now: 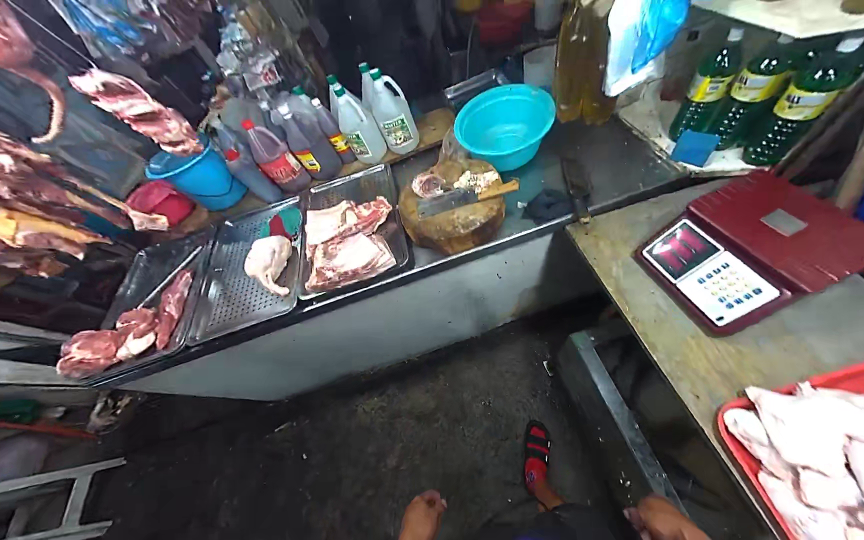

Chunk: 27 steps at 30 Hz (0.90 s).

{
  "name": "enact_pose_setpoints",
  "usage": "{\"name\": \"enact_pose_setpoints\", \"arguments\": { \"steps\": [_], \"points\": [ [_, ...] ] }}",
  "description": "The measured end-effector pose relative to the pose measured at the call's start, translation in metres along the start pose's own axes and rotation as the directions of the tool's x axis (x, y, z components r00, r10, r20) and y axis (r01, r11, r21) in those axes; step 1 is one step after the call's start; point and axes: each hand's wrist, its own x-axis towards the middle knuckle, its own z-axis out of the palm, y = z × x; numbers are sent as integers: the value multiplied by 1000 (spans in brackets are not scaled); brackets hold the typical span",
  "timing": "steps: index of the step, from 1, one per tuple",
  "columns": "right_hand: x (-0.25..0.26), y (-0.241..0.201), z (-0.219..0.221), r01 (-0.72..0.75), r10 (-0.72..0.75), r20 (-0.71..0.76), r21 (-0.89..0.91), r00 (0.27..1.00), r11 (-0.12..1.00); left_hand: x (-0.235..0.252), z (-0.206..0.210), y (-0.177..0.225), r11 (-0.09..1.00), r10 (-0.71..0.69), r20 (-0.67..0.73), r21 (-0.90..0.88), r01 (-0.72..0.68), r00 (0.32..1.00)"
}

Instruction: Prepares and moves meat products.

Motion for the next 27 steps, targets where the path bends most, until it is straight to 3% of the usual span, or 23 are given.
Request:
{"name": "enact_pose_setpoints", "arguments": {
  "steps": [2, 5, 8, 11, 15, 19, 22, 25, 27],
  "points": [
    [-6, -62, -46, 105, -105, -7, -34, 994, 994, 11, -35, 47, 994, 53, -90, -95, -62, 994],
    [-43, -154, -111, 262, -265, -81, -42, 961, 964, 26, -70, 107, 969, 26, -190, -238, -72, 981],
    [-73, -235, -155, 435, -434, -229, -50, 871, 899, 54, -91, 142, 988, 44, -131, -141, -62, 990],
    [-99, -305, -180, 517, -537, -305, -148, 787, 843, 82, -107, 159, 997, 20, -61, -68, -25, 998],
    [-135, -407, -213, 588, -658, -323, -296, 680, 753, 119, -141, 188, 989, 8, -52, -149, -16, 999],
    [-151, -508, -257, 586, -742, -414, -455, 527, 670, 154, -204, 261, 922, 40, -39, -383, -52, 998],
    [-152, -581, -295, 523, -752, -513, -542, 414, 658, 159, -273, 342, 901, 187, 7, -400, -169, 982],
    [-139, -654, -326, 412, -801, -500, -687, 330, 599, 147, -347, 416, 844, 438, 44, -365, -393, 898],
    [-120, -687, -338, 344, -820, -468, -750, 329, 566, 146, -387, 451, 786, 567, 76, -347, -511, 820]
  ]
}}
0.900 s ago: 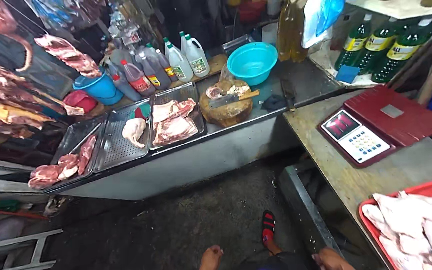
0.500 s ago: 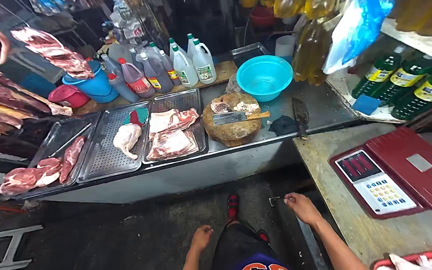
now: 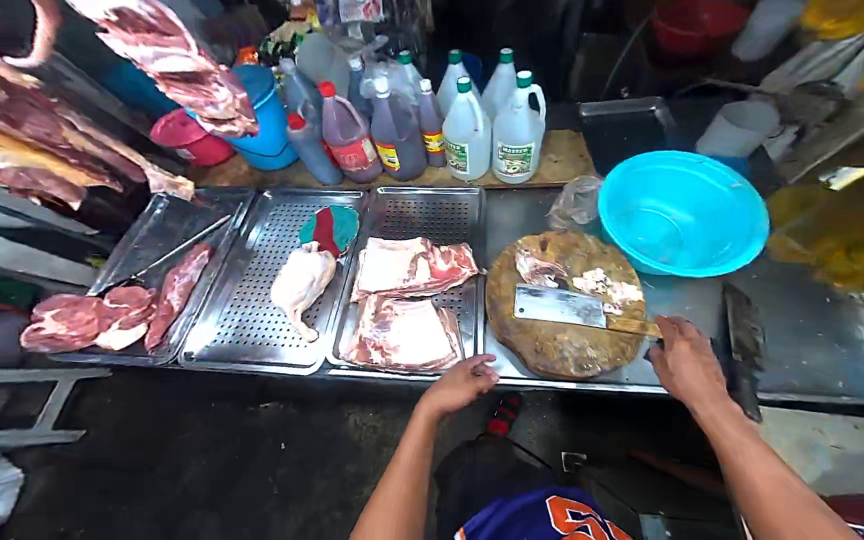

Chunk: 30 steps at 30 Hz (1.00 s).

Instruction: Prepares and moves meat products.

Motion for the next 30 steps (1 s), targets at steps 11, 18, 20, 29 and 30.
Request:
{"name": "enact_pose_setpoints", "arguments": {
  "steps": [11, 18, 20, 29, 30],
  "points": [
    [31, -5, 23, -135, 147, 85, -137, 986, 981, 88, -59, 69, 977, 122, -146, -156, -145, 982],
    [47, -6, 36, -83, 124, 171, -231, 977, 969, 126, -57, 105, 986, 120, -139, -98, -134, 983],
    [43, -8, 31, -56, 111, 263, -208, 959, 977, 131, -60, 113, 981, 155, -155, -88, -170, 976],
    [-58, -19, 1, -482, 443, 507, -62, 739, 874, 187, -51, 128, 864, 302, -268, 482, -144, 915],
    [-74, -16, 3, -539, 476, 507, -25, 719, 842, 201, -43, 132, 827, 327, -225, 538, -163, 918]
  ]
}}
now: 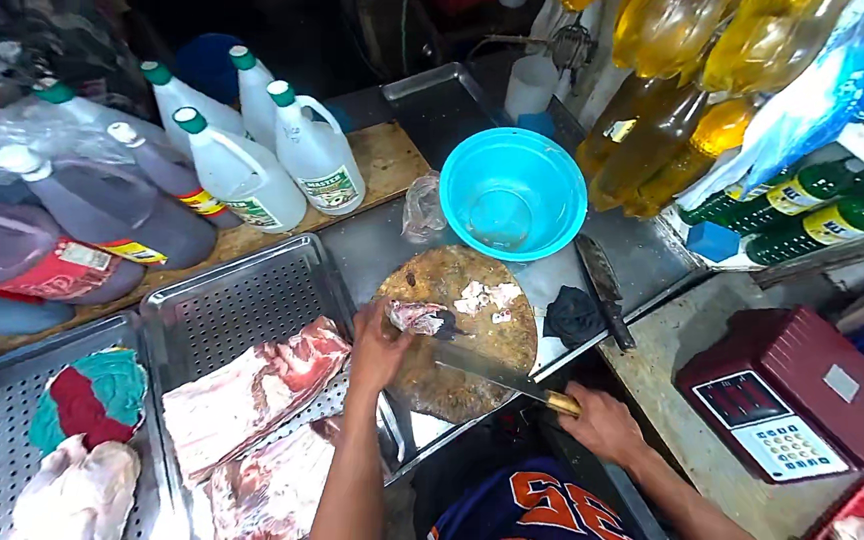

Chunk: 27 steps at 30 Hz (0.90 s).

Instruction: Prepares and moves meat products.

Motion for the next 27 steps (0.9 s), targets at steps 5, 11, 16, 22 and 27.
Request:
{"name": "enact_pose_setpoints", "arguments": {
  "steps": [5, 11, 16, 22, 27],
  "points": [
    [-24, 46, 49, -44, 64, -66, 271, 996, 962, 53, 31, 18, 980, 80, 41, 177, -86, 996],
    [-34, 52, 77, -128, 154, -23, 443, 988, 888, 40, -7, 86, 939, 75, 195, 315, -135, 978],
    [-49, 61, 89, -91, 204, -125, 596, 971, 798, 33, 70, 127, 971, 16, 290, 223, -83, 957],
    [-64, 81, 93, -102, 327, -193, 704, 925, 703, 46, 159, 147, 841, -71, 173, 540, -35, 982],
    [-80, 107, 102, -85, 399, -260, 740, 879, 668, 45, 171, 158, 785, 60, 247, 586, -199, 967]
  ]
}}
